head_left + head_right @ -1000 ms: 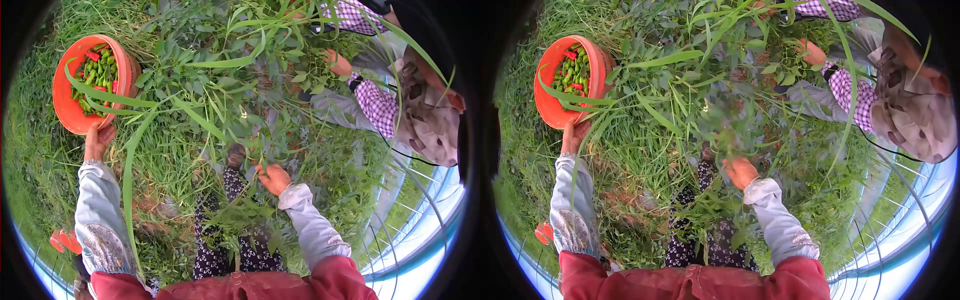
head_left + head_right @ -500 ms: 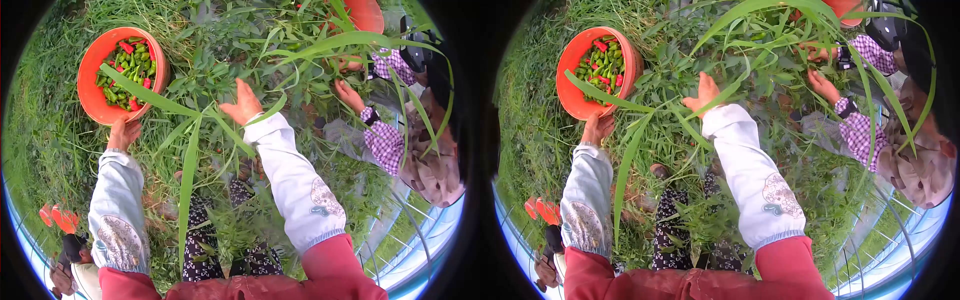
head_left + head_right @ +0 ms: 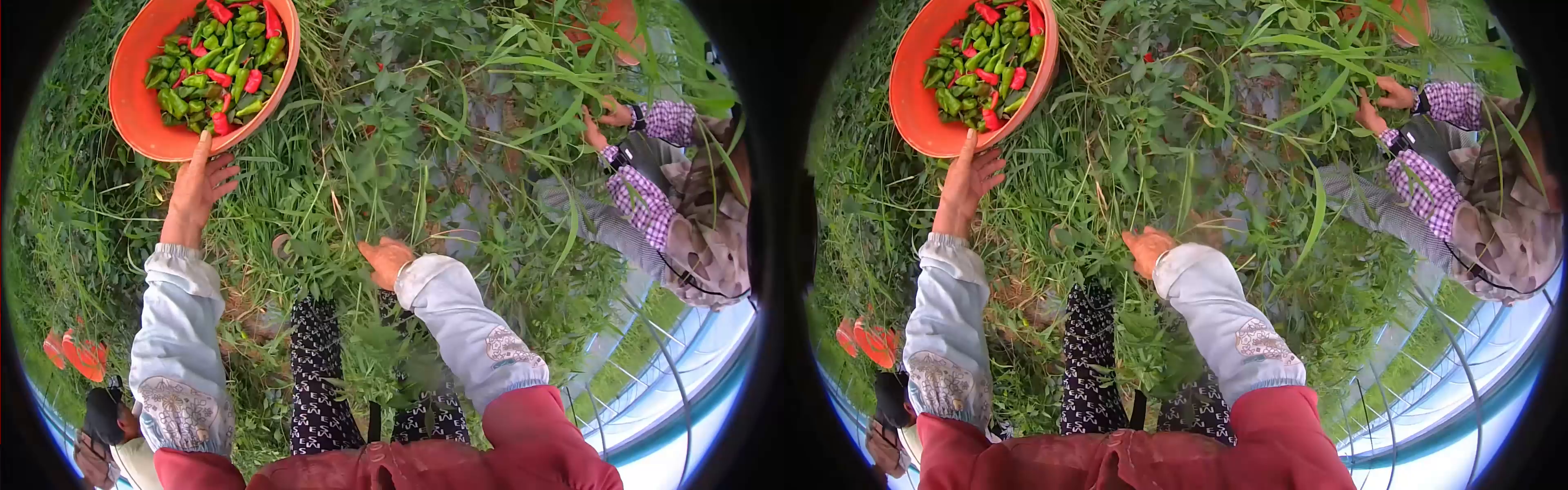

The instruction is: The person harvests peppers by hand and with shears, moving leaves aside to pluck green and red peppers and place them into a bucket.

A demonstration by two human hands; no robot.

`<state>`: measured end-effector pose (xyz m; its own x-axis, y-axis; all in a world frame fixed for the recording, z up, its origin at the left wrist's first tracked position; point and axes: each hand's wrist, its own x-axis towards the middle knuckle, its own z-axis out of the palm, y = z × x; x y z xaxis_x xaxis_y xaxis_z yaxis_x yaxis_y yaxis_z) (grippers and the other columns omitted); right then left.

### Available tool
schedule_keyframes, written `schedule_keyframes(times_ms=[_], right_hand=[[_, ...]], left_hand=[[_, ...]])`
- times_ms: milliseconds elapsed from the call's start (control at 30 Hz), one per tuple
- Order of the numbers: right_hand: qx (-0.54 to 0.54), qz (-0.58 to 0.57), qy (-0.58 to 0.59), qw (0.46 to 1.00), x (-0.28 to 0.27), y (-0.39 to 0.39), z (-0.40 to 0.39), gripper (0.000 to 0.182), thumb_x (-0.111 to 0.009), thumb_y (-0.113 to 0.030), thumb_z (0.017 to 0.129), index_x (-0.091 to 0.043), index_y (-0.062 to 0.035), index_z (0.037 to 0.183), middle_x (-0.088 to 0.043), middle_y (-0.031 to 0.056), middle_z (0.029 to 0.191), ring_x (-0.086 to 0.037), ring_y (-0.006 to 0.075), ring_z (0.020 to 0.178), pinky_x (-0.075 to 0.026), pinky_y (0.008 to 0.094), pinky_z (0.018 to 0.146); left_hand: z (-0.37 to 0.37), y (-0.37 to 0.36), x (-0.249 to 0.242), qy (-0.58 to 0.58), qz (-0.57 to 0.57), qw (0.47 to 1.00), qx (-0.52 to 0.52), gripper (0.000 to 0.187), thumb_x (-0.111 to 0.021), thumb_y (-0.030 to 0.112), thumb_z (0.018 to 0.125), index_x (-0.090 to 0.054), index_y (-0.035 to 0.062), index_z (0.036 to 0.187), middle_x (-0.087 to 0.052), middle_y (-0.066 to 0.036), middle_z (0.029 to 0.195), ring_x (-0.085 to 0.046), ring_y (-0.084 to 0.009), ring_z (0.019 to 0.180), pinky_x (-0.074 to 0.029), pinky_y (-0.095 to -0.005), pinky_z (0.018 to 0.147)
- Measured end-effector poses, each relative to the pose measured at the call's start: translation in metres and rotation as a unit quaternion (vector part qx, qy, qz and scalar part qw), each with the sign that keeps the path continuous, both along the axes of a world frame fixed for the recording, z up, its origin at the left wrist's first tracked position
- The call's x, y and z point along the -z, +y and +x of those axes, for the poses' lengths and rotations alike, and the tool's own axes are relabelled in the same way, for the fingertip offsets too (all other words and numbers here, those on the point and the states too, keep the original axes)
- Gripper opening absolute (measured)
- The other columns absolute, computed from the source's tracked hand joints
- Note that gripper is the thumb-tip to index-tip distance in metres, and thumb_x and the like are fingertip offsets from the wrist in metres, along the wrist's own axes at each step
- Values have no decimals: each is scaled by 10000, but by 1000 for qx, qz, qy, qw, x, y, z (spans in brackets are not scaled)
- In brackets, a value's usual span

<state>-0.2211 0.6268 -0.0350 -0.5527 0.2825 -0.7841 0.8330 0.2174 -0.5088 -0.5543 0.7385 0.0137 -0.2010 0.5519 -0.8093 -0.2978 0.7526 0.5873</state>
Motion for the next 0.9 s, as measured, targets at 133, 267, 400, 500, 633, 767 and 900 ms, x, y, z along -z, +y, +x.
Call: schedule_keyframes(times_ms=[133, 267, 400, 500, 633, 767, 900], right_hand=[[14, 30, -15, 999, 1, -26, -6, 705, -579, -119, 724, -265, 12, 1341, -595, 137, 1053, -475, 298, 1069, -348, 367, 949], [69, 68, -5, 995, -22, -29, -11, 765, -608, -106, 689, -238, 20, 1347, -598, 116, 990, -457, 280, 1034, -343, 391, 885], [85, 93, -6, 992, -43, -56, 3, 816, -660, -79, 615, -281, -9, 1335, -585, 96, 990, -469, 262, 1016, -343, 387, 839], [79, 109, 13, 991, -45, -61, 15, 823, -681, -67, 598, -304, -39, 1328, -569, 86, 1048, -465, 257, 1037, -332, 388, 866], [118, 116, 75, 983, -51, -67, 19, 761, -673, -87, 642, -337, -74, 1324, -501, 75, 1203, -433, 253, 1112, -310, 396, 925], [113, 21, 10, 993, -37, -85, 29, 692, -630, -175, 736, -317, -84, 1346, -384, 84, 1350, -373, 271, 1206, -298, 412, 981], [-20, -237, -47, 970, -32, -52, 37, 477, -556, -252, 792, -482, -51, 1219, -572, 141, 1118, -524, 363, 1027, -404, 412, 911]], left_hand=[[49, -51, -7, -23, 71, 974, 215, 476, -578, 325, 865, -482, 13, 1212, -590, -101, 1060, -584, -158, 909, -472, -285, 808], [129, -78, 23, 121, 242, 837, 475, 278, -545, 41, 812, -596, 64, 1085, -614, -97, 1067, -563, -256, 1046, -408, -362, 943], [158, -81, 63, 304, 277, 514, 753, 300, -569, 103, 711, -620, 70, 1005, -576, -102, 1066, -415, -253, 1209, -169, -466, 1087], [150, -117, 65, 343, 268, 419, 797, 275, -551, 133, 737, -613, 61, 996, -565, -100, 1058, -421, -254, 1198, -157, -472, 1092], [115, -125, 44, 348, 236, 474, 774, 290, -541, 134, 746, -616, 66, 1017, -554, -87, 1093, -389, -255, 1226, -111, -477, 1104], [58, -127, 69, 378, 201, 337, 838, 375, -548, 127, 744, -587, 69, 1112, -534, -102, 1178, -351, -275, 1260, -82, -509, 1105], [51, -117, 64, 348, 207, 252, 879, 346, -529, 190, 782, -609, 83, 1101, -555, -110, 1157, -387, -272, 1233, -102, -485, 1105]])
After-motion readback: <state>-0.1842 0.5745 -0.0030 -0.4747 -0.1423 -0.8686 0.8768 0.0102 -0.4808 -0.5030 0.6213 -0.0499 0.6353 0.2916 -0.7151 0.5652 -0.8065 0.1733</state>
